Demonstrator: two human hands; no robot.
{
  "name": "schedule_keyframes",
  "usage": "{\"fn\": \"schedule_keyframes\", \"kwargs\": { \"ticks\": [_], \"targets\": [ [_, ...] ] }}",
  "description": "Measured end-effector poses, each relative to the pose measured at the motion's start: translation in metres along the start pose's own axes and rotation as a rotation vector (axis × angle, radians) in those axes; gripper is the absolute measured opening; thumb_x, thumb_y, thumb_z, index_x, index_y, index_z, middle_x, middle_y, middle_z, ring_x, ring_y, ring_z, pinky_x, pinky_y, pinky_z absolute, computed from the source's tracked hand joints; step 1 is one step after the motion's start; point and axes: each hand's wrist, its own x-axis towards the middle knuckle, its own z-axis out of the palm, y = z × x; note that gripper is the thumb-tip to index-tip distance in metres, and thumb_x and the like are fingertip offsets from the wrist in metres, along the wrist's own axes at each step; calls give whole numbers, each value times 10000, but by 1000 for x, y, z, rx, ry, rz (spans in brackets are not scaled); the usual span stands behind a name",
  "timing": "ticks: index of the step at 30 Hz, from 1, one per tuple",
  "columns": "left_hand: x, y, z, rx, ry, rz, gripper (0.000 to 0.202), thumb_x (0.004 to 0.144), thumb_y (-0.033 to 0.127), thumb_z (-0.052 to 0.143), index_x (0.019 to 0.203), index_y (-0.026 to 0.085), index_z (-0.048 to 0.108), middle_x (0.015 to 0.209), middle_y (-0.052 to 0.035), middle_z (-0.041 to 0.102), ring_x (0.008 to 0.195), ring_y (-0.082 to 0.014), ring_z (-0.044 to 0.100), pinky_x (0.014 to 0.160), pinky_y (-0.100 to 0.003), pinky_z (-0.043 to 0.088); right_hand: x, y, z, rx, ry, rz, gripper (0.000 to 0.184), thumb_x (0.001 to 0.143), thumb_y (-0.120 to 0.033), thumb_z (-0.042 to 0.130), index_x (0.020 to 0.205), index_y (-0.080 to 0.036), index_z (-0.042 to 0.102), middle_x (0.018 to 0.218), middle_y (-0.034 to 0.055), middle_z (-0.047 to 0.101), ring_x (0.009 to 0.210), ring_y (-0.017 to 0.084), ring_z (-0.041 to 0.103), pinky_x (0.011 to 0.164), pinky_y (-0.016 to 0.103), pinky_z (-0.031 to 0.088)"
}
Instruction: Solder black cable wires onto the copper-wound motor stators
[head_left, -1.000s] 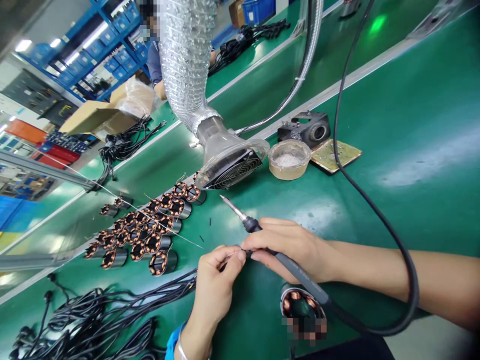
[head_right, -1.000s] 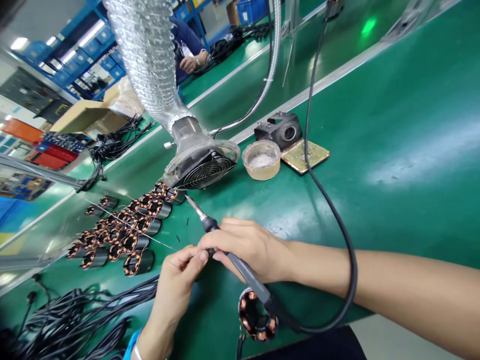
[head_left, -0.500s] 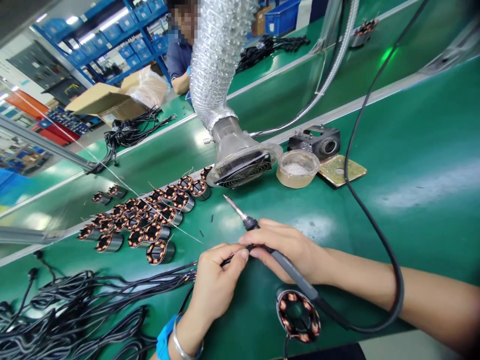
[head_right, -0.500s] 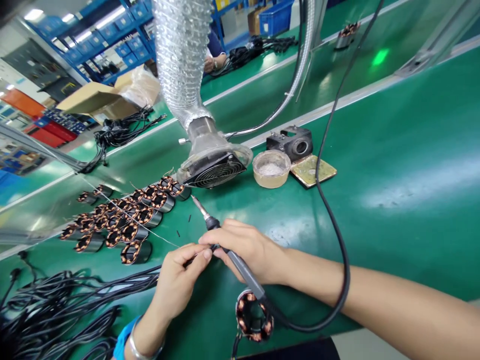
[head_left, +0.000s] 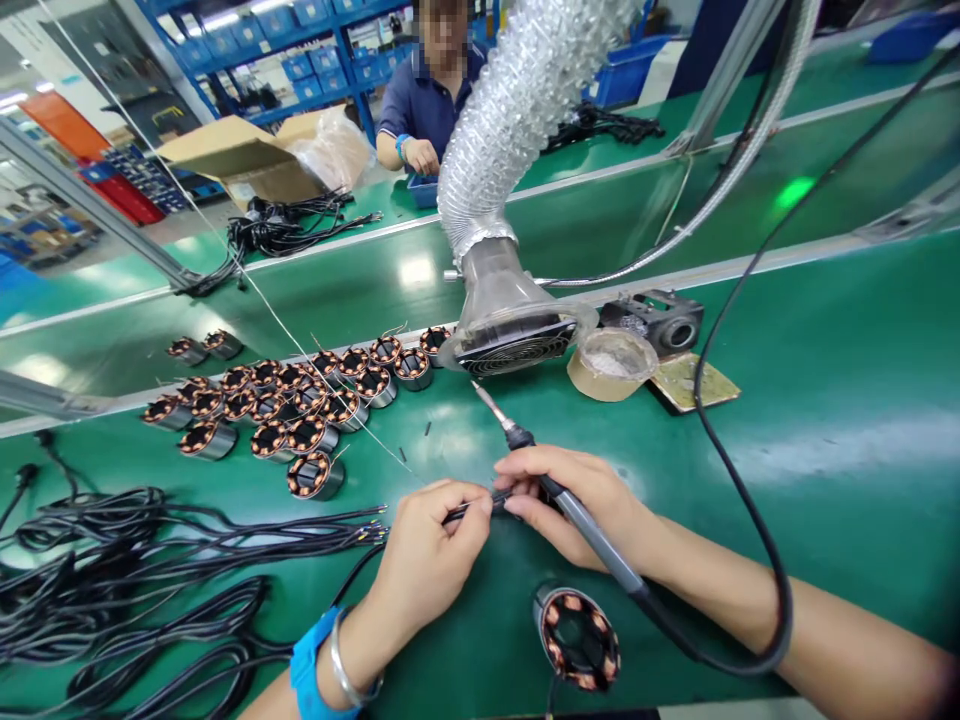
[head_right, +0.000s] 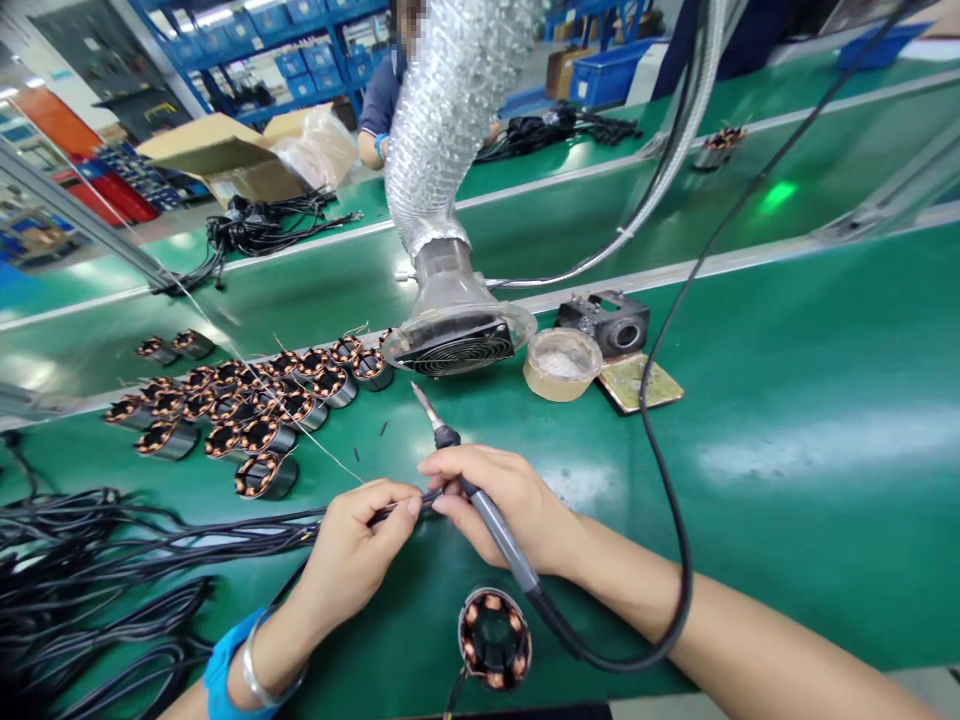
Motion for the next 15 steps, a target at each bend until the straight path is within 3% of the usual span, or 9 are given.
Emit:
{"fn": "schedule_keyframes", "kwargs": {
  "ticks": [4,10,15],
  "targets": [
    [-1,1,3,18,16,5,229,914,226,501,758,178,662,698,11,643,635,-116,549,599,-214,380,1,-2,-1,-94,-7,-48,262,883,-81,573,1111,-210,581,894,27,704,762,134,665,717,243,570],
    [-8,3,10,100,88,97,197,906,195,506,793,182,667,726,2,680,682,-129,605,643,-222,428,-7,-8,1,-206,-46,-7,269,894,-122,597,1133,-243,579,926,21,692,775,147,680,724,244,574],
    [-18,3,15,263,116,200,233,951,263,436,875,172,637,851,-37,724,778,-161,668,715,-245,503,-31,20,8,-383,23,20,223,890,-230,599,1100,-304,606,956,47,680,744,223,691,747,374,595]
  ]
}}
